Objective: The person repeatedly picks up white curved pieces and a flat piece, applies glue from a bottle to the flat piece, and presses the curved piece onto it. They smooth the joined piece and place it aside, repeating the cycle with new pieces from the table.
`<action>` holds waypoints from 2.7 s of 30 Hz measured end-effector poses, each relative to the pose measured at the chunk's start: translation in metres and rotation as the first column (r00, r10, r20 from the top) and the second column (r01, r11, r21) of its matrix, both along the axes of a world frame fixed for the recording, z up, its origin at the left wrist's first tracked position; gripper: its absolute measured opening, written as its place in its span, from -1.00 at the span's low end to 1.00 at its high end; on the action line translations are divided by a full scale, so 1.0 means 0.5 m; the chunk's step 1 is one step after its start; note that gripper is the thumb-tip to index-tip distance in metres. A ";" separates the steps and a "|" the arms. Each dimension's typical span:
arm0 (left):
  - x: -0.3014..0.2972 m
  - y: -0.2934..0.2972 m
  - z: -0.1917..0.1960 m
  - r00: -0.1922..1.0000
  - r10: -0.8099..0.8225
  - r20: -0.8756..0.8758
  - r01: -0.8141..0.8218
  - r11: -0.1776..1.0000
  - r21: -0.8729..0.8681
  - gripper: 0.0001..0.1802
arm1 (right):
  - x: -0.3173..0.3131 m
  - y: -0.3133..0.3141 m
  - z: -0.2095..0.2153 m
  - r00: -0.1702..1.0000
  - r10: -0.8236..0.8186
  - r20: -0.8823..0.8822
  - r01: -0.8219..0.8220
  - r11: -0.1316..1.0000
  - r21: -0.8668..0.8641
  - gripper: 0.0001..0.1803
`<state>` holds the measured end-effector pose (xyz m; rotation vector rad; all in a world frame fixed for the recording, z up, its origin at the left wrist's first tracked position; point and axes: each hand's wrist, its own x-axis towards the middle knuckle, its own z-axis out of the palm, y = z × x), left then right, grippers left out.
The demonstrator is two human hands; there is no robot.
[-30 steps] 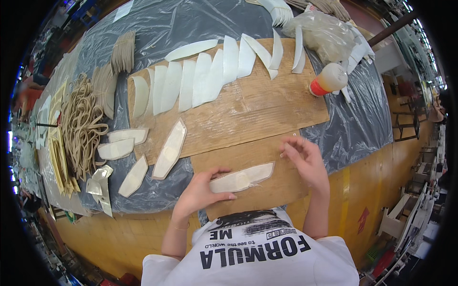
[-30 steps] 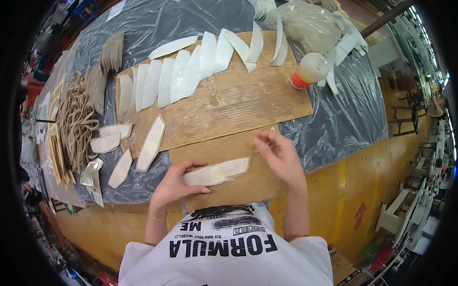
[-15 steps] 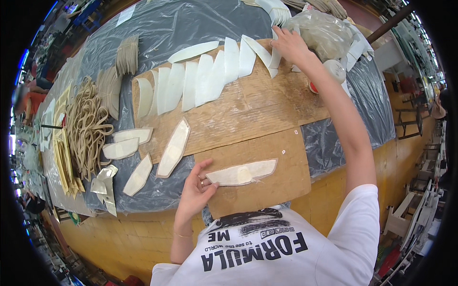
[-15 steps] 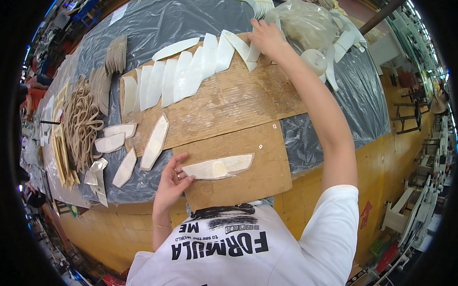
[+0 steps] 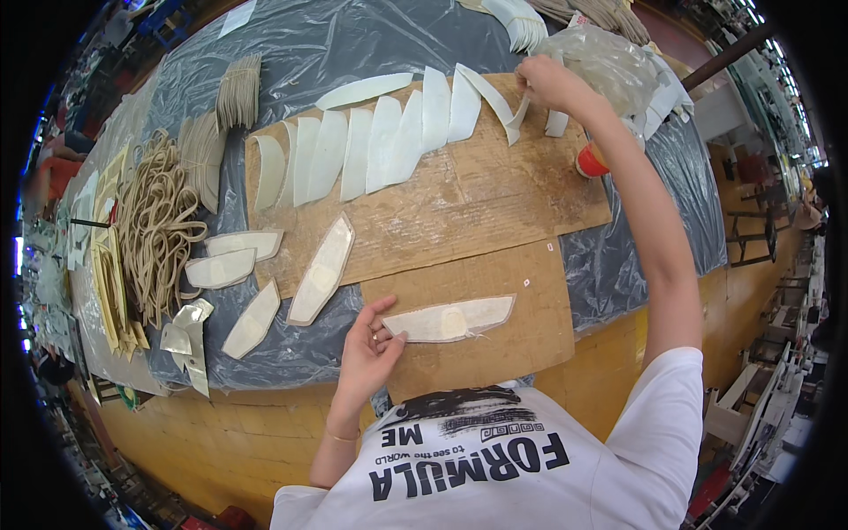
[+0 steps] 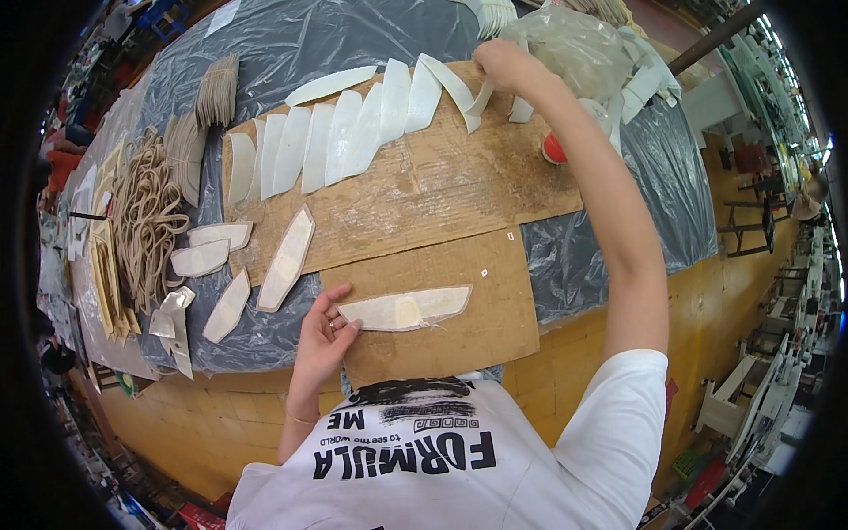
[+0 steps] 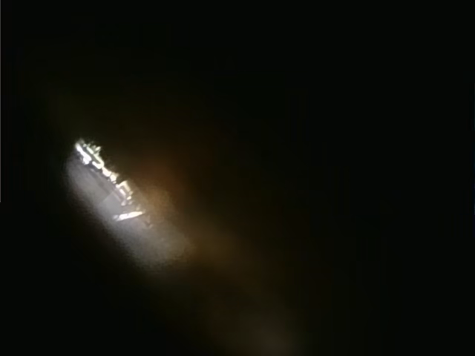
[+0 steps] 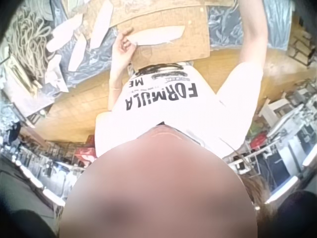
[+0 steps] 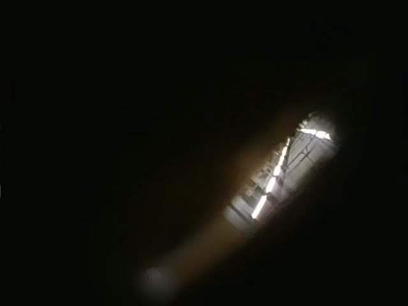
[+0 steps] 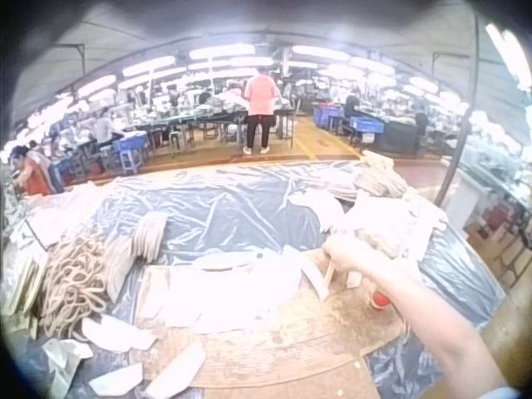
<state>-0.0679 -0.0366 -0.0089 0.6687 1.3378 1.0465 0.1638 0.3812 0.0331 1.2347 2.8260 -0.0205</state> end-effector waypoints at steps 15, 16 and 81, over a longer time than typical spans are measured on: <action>0.012 -0.009 0.010 0.997 0.019 -0.073 -0.015 0.999 0.045 -0.36 | 0.080 0.041 0.056 0.890 -0.452 0.066 0.456 0.868 -0.199 -0.63; 0.012 -0.010 0.010 0.995 0.009 -0.099 -0.004 0.999 0.048 -0.36 | 0.079 0.034 0.046 0.904 -0.424 0.056 0.426 0.881 -0.205 -0.60; 0.011 -0.018 0.005 0.989 -0.002 -0.147 0.017 0.995 0.096 -0.41 | -0.361 0.000 -0.043 0.837 -0.022 -0.547 -0.096 0.978 -0.187 -0.43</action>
